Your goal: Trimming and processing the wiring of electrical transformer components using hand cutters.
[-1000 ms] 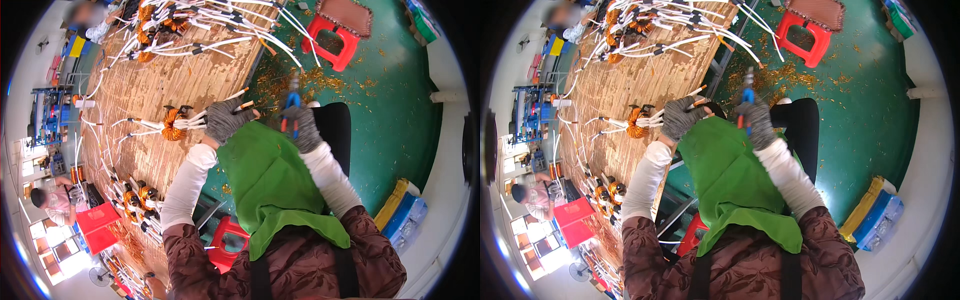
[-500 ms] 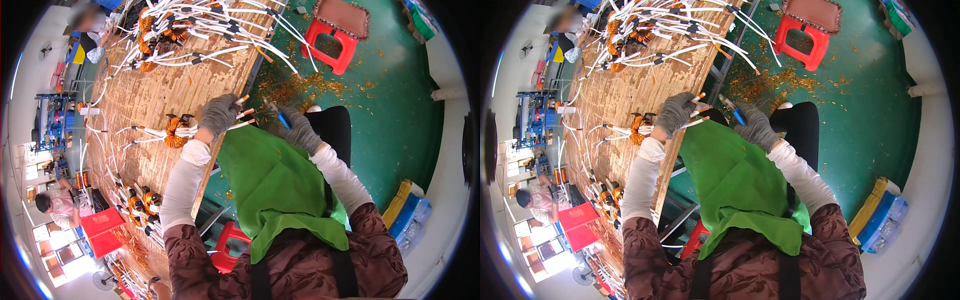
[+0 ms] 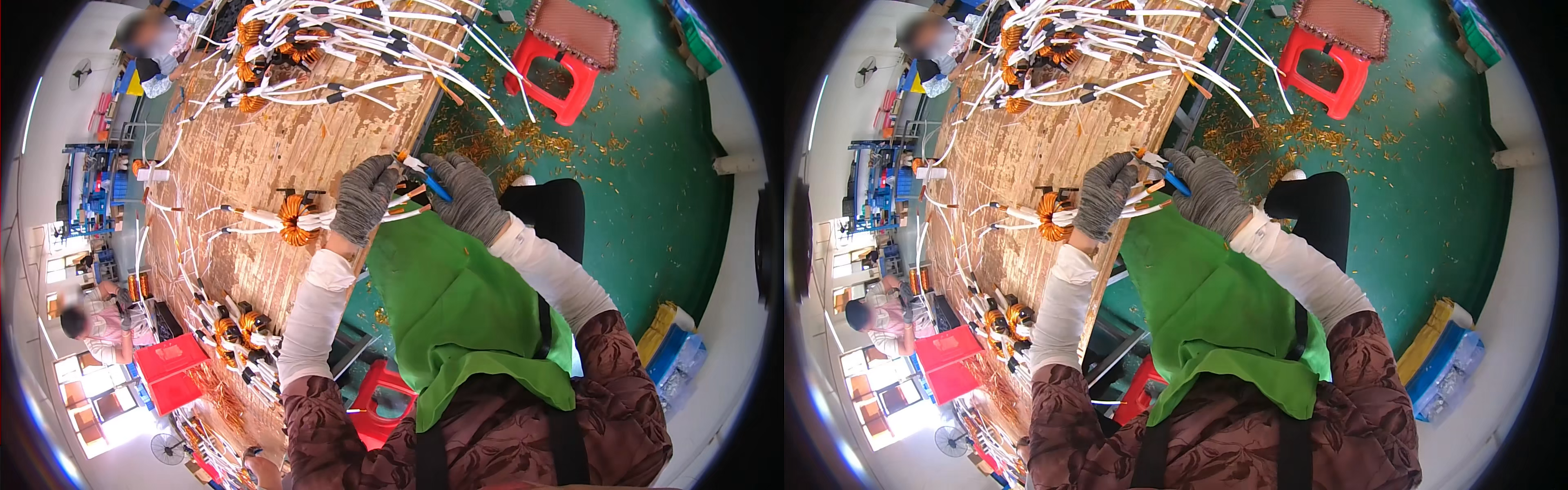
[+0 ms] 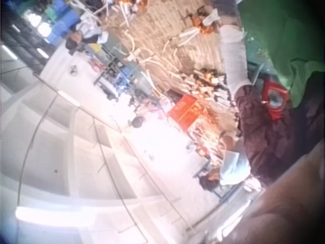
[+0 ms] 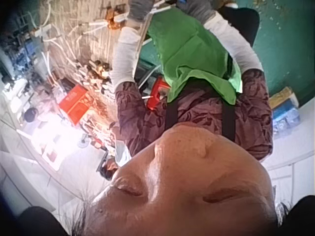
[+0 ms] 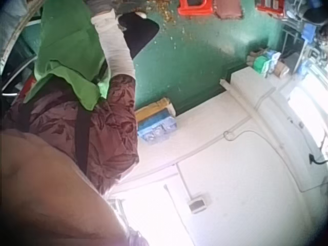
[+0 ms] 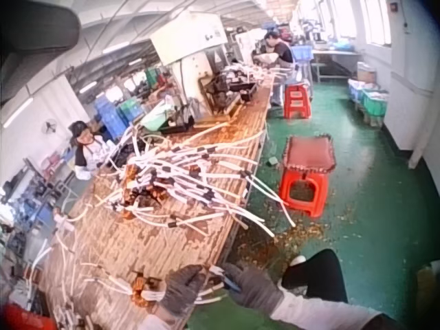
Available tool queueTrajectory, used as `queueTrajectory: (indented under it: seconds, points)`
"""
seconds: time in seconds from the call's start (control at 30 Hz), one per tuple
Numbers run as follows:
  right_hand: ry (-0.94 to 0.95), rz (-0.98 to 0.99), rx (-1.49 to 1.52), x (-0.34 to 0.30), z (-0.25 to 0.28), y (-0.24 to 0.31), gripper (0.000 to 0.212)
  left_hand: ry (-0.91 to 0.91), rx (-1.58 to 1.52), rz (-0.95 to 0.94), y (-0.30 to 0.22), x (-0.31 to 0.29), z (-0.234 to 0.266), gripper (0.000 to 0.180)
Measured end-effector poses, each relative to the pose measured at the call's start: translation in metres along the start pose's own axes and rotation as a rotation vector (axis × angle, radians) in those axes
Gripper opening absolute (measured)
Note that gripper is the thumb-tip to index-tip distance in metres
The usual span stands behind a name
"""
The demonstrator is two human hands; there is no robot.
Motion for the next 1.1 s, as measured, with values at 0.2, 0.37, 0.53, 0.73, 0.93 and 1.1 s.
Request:
queueTrajectory:
  seconds: [0.2, 0.37, 0.53, 0.73, 0.93, 1.1]
  points:
    - [0.337, -0.489, 0.363, -0.005, 0.008, -0.012, 0.049, -0.139, 0.104, -0.172, -0.013, -0.011, -0.004, 0.020]
    - [0.655, -0.819, 0.818, -0.016, -0.002, -0.014, 0.053, -0.052, 0.082, -0.038, -0.008, -0.006, 0.005, 0.020]
    - [0.023, 0.385, 0.140, 0.019, 0.014, 0.013, 0.059, 0.239, -0.364, 0.374, -0.007, 0.003, 0.025, 0.028]
    - [-0.079, 0.538, 0.085, 0.031, 0.008, 0.011, 0.066, 0.272, -0.519, 0.547, 0.012, 0.001, 0.024, 0.041]
    - [0.027, 0.227, -0.012, 0.016, 0.014, 0.013, 0.052, 0.174, -0.231, 0.226, -0.004, -0.007, 0.009, 0.028]
    - [0.476, -0.631, 0.739, -0.008, 0.007, -0.013, 0.048, -0.013, 0.045, -0.124, -0.007, -0.007, -0.008, 0.024]
Point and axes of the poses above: each hand's wrist, its own x-axis towards the middle knuckle, its own z-axis out of the back of the hand, y = z × x, the point moved 4 cm from there along x, towards the middle knuckle, and after that the axes turned 14 degrees about -y, right-handed, at the moved point
